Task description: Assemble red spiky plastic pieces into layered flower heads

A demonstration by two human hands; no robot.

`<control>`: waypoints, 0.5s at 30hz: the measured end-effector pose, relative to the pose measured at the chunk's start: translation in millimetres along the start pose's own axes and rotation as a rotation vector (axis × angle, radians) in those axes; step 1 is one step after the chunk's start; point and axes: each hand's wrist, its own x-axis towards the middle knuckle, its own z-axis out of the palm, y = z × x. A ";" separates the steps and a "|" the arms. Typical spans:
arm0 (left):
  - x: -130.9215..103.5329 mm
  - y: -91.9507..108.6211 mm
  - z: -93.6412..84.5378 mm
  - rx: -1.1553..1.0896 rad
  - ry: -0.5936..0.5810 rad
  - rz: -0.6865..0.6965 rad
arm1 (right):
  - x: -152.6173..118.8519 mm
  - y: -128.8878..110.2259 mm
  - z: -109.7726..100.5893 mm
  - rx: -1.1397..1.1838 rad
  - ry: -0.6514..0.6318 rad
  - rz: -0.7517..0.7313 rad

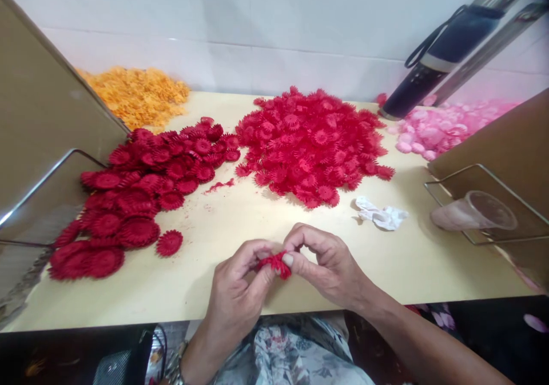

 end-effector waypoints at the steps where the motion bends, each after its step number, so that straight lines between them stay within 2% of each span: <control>1: 0.3 -1.7 -0.1 0.024 0.020 0.082 | -0.7 -0.1 1.6 0.028 -0.002 0.035; 5: -0.6 -10.8 -5.6 0.234 -0.025 0.516 | -1.6 -1.2 6.7 0.078 -0.033 0.120; 7: -1.1 -15.8 -9.2 0.355 0.001 0.656 | -0.2 -1.2 7.3 0.111 -0.042 0.150; 10: 0.7 -20.2 -11.9 0.470 0.056 0.760 | 3.6 0.2 5.2 0.181 -0.053 0.173; 13: 2.6 -19.2 -11.6 0.465 0.039 0.841 | 5.4 0.2 1.7 0.209 -0.080 0.187; 15: 2.2 -17.3 -10.2 0.428 0.015 0.841 | 4.2 -1.2 0.0 0.235 -0.099 0.191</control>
